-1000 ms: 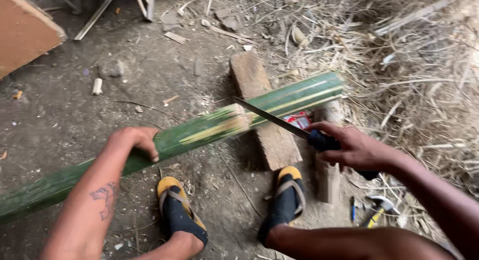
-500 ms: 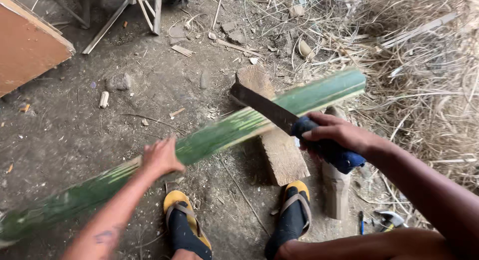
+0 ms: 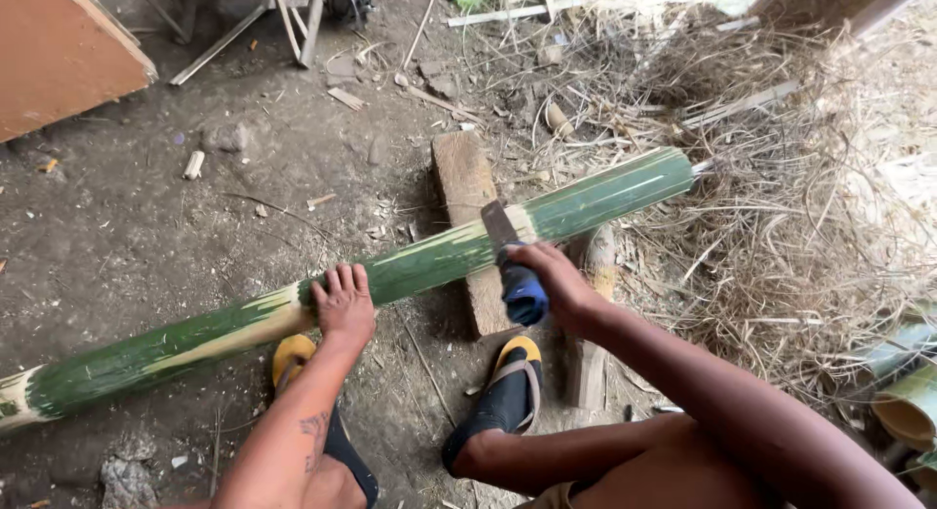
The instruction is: The person splits a long green bamboo pole lengthwise using a knife and a wooden mallet. They then use the knife to scrape and remove the internal nodes from the resulting bamboo halves. Finally, they separate the outer green skin from the inner bamboo material.
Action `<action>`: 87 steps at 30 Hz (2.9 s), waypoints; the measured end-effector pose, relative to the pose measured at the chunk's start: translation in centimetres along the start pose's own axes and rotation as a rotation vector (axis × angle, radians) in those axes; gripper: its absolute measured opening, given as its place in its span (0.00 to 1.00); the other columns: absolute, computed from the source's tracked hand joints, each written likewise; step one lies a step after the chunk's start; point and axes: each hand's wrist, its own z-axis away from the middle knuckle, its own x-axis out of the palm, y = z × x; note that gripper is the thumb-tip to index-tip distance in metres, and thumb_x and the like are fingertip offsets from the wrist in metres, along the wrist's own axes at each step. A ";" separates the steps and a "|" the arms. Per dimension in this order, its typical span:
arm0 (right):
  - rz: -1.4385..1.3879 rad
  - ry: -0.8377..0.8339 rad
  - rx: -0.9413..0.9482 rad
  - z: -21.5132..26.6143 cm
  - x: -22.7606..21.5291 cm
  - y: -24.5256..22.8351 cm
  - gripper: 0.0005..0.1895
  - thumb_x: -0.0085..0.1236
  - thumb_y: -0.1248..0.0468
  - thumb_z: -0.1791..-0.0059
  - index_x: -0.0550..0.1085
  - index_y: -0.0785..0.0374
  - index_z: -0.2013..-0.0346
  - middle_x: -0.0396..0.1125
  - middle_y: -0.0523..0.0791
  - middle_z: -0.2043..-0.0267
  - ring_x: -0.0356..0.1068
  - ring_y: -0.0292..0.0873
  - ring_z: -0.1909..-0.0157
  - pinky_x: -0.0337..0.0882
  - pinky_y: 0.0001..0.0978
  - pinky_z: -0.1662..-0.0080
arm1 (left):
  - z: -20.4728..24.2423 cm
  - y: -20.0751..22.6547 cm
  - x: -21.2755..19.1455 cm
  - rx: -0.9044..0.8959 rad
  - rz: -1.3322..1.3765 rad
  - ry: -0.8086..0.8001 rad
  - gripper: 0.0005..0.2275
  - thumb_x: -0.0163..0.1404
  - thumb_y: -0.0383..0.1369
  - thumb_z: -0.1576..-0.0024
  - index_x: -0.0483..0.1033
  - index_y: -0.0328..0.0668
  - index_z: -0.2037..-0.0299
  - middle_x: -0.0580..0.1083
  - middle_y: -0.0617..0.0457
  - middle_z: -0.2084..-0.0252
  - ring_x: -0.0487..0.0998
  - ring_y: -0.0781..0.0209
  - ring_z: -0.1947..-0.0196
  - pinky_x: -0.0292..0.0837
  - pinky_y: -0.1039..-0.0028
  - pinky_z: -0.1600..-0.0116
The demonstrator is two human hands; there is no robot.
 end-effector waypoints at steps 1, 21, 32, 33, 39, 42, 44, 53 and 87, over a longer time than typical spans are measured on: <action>0.003 -0.017 -0.032 -0.5 -0.1 0.2 0.19 0.56 0.55 0.51 0.69 0.64 0.51 0.69 0.48 0.63 0.71 0.42 0.66 0.74 0.35 0.65 | -0.3 0.7 -1.3 -0.010 -0.024 0.010 0.41 0.61 0.46 0.51 0.52 0.36 0.32 0.58 0.40 0.35 0.58 0.43 0.34 0.55 0.46 0.34; 1.295 0.684 0.303 -1.7 -14.7 18.8 0.60 0.77 0.43 0.62 0.50 0.73 0.34 0.59 0.65 0.41 0.60 0.67 0.38 0.65 0.56 0.42 | -4.5 9.8 -21.5 0.220 2.121 0.725 0.06 0.54 0.28 0.41 0.73 0.38 0.56 0.78 0.45 0.54 0.81 0.57 0.54 0.80 0.63 0.46; -0.495 0.691 -0.033 0.2 -11.2 11.8 0.40 0.66 0.52 0.57 0.60 0.75 0.42 0.68 0.57 0.58 0.74 0.53 0.65 0.79 0.48 0.63 | -10.8 10.5 -27.2 0.300 2.376 0.836 0.04 0.49 0.25 0.40 0.70 0.33 0.67 0.74 0.49 0.72 0.76 0.58 0.70 0.75 0.65 0.56; -0.389 0.677 -0.109 0.9 -10.4 10.7 0.41 0.67 0.53 0.58 0.61 0.75 0.41 0.68 0.57 0.58 0.73 0.53 0.66 0.78 0.48 0.64 | -11.4 10.4 -27.2 0.303 2.376 0.833 0.05 0.49 0.25 0.40 0.70 0.33 0.68 0.74 0.49 0.72 0.76 0.58 0.70 0.75 0.65 0.57; 0.205 0.760 -0.300 4.9 -7.5 5.7 0.48 0.72 0.56 0.62 0.55 0.72 0.37 0.67 0.56 0.50 0.74 0.49 0.57 0.79 0.42 0.56 | -12.9 9.2 -24.9 0.122 2.533 0.771 0.06 0.49 0.25 0.45 0.69 0.31 0.73 0.72 0.47 0.76 0.74 0.54 0.74 0.74 0.62 0.59; 0.374 0.710 -0.281 5.1 -6.5 2.1 0.52 0.72 0.56 0.65 0.53 0.69 0.35 0.66 0.57 0.48 0.75 0.50 0.55 0.81 0.43 0.56 | -12.6 7.8 -24.1 0.131 2.631 0.738 0.05 0.48 0.24 0.47 0.67 0.31 0.74 0.70 0.46 0.75 0.73 0.52 0.74 0.74 0.60 0.59; 0.466 0.688 -0.207 4.9 -5.8 0.1 0.53 0.72 0.56 0.67 0.53 0.68 0.34 0.67 0.57 0.48 0.76 0.51 0.56 0.81 0.45 0.57 | -12.1 7.0 -23.7 0.124 2.692 0.693 0.04 0.47 0.24 0.47 0.67 0.32 0.73 0.70 0.46 0.76 0.72 0.52 0.75 0.74 0.59 0.59; 0.475 0.628 -0.268 4.2 -3.8 -4.0 0.56 0.73 0.53 0.66 0.53 0.68 0.33 0.66 0.59 0.46 0.76 0.51 0.54 0.81 0.45 0.55 | -13.5 4.1 -22.3 0.076 2.726 0.543 0.03 0.48 0.25 0.50 0.67 0.36 0.70 0.69 0.48 0.76 0.73 0.54 0.75 0.77 0.58 0.61; 0.209 0.279 -0.183 5.3 5.8 0.0 0.44 0.65 0.63 0.63 0.56 0.62 0.35 0.68 0.54 0.57 0.74 0.51 0.63 0.79 0.45 0.63 | -10.7 -10.5 -19.7 0.191 2.157 0.359 0.08 0.54 0.31 0.45 0.73 0.38 0.75 0.73 0.51 0.81 0.75 0.60 0.83 0.76 0.68 0.71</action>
